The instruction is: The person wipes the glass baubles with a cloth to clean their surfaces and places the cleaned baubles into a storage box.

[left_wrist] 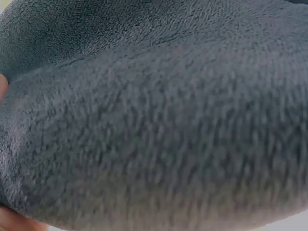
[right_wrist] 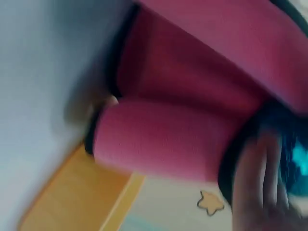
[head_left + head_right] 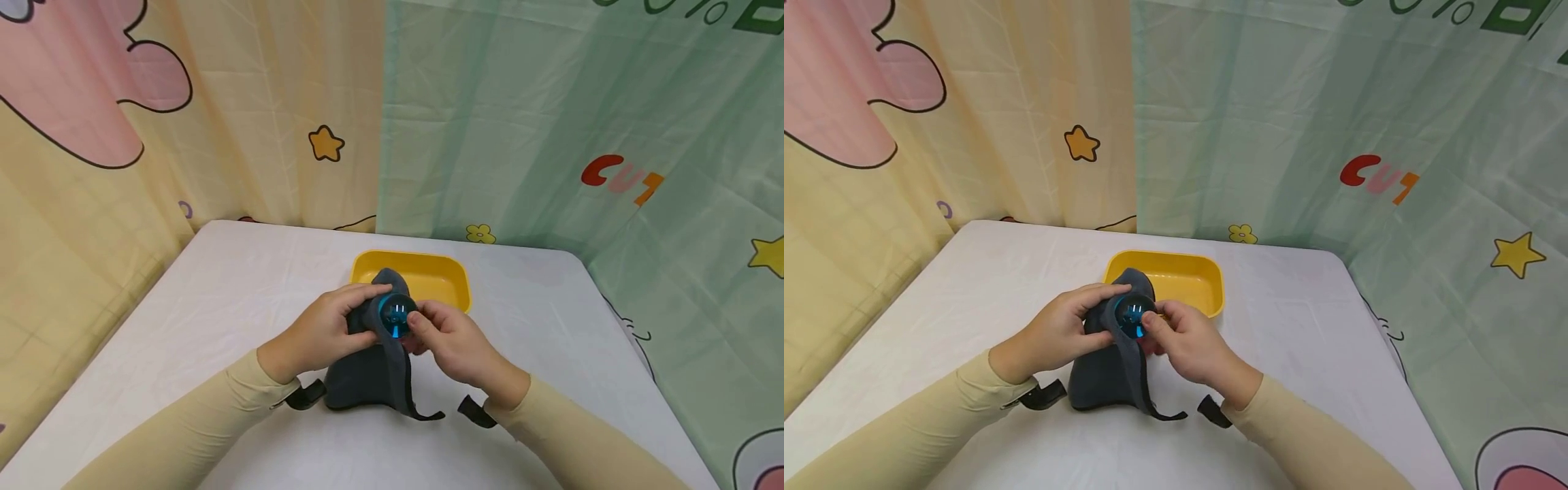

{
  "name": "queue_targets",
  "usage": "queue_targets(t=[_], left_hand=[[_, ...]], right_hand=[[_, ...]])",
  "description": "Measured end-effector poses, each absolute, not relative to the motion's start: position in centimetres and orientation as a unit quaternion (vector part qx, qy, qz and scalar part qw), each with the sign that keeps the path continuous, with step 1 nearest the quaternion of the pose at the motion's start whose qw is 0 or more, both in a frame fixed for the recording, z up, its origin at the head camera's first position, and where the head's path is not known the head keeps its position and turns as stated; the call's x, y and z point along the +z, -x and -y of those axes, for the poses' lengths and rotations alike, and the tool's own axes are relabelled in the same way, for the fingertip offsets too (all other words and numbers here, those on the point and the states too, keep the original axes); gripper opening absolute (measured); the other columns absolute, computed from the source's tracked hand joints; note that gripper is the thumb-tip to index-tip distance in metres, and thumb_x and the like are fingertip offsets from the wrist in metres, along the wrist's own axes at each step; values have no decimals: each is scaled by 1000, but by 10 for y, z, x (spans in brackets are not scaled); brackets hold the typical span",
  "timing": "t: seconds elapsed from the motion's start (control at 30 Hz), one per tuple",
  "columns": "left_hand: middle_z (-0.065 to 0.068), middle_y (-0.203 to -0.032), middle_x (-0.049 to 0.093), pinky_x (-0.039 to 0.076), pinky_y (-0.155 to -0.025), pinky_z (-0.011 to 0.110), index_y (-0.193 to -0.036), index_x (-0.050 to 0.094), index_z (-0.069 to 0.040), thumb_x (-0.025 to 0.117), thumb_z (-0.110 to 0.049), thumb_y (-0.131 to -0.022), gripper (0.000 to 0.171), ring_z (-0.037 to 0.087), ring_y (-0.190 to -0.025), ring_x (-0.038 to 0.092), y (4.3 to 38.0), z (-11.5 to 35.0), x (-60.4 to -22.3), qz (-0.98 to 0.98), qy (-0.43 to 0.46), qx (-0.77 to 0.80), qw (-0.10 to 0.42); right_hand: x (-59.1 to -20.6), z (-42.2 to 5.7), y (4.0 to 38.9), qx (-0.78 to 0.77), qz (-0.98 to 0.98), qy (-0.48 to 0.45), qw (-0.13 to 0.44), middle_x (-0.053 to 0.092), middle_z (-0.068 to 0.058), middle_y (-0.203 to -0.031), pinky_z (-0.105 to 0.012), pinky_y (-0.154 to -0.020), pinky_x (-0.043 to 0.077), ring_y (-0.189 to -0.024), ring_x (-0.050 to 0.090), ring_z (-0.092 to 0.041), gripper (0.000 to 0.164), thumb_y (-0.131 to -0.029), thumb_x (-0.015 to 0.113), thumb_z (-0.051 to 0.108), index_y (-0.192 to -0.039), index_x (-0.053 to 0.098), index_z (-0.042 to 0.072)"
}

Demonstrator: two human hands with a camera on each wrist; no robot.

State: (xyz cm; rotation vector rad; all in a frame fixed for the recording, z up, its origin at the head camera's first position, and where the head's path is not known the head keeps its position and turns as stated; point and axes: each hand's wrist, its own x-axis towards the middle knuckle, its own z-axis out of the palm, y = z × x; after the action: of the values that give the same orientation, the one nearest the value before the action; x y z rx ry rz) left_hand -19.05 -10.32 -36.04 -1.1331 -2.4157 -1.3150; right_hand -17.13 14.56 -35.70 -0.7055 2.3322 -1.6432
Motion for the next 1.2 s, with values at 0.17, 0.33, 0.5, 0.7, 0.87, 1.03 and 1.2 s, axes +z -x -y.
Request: queue_targets(t=[0.17, 0.33, 0.5, 0.7, 0.87, 1.03, 1.2], left_hand=[[9, -139, 69, 57, -107, 41, -146, 60, -6, 84, -2, -86, 64, 24, -125, 66, 192, 103, -363, 807, 380, -446, 70], [7, -141, 68, 56, -107, 36, -146, 61, -8, 83, -3, -88, 63, 22, -124, 66, 194, 105, -363, 808, 375, -451, 50], [6, -142, 68, 55, -108, 33, -147, 61, -9, 82, -4, -88, 62, 21, -124, 65, 196, 105, -362, 808, 367, -460, 34], [9, -140, 69, 57, -106, 34, -147, 59, -6, 80, -2, -88, 62, 22, -123, 66, 194, 104, -358, 806, 364, -465, 40], [10, -137, 70, 57, -106, 40, -146, 60, -4, 81, 0, -87, 63, 24, -123, 66, 193, 103, -356, 809, 374, -447, 74], [10, -137, 70, 56, -108, 45, -145, 61, -3, 83, -2, -87, 63, 25, -125, 66, 193, 103, -357, 819, 381, -419, 92], [10, -138, 70, 55, -108, 45, -145, 62, -5, 84, -4, -88, 61, 26, -126, 67, 195, 104, -354, 823, 374, -415, 100]], right_hand=[[-359, -144, 165, -485, -819, 307, 8, 73, -15, -114, -29, -86, 64, -93, 75, -24, 60, -106, 63, 19, -159, 35, 9], [-347, -152, 169, -316, -868, 382, -20, 67, -9, -143, -35, -97, 62, -111, 74, -18, 83, -100, 73, 18, -168, 25, 15], [-343, -153, 172, -200, -896, 384, -94, 76, -8, -126, -38, -88, 64, -103, 78, -22, 81, -96, 79, 23, -162, 32, 14], [-347, -153, 176, -323, -877, 350, -57, 76, -7, -115, -32, -80, 64, -93, 75, -19, 68, -94, 81, 20, -152, 47, 12], [-351, -151, 179, -533, -794, 283, 75, 66, -16, -122, -25, -84, 61, -92, 68, -19, 48, -102, 71, 12, -145, 52, 1], [-350, -151, 181, -594, -750, 262, 124, 62, -23, -130, -25, -91, 62, -100, 69, -20, 51, -100, 71, 8, -144, 50, -5], [-349, -152, 183, -588, -759, 265, 89, 65, -21, -129, -26, -88, 63, -98, 71, -19, 50, -98, 72, 5, -144, 54, -2]])
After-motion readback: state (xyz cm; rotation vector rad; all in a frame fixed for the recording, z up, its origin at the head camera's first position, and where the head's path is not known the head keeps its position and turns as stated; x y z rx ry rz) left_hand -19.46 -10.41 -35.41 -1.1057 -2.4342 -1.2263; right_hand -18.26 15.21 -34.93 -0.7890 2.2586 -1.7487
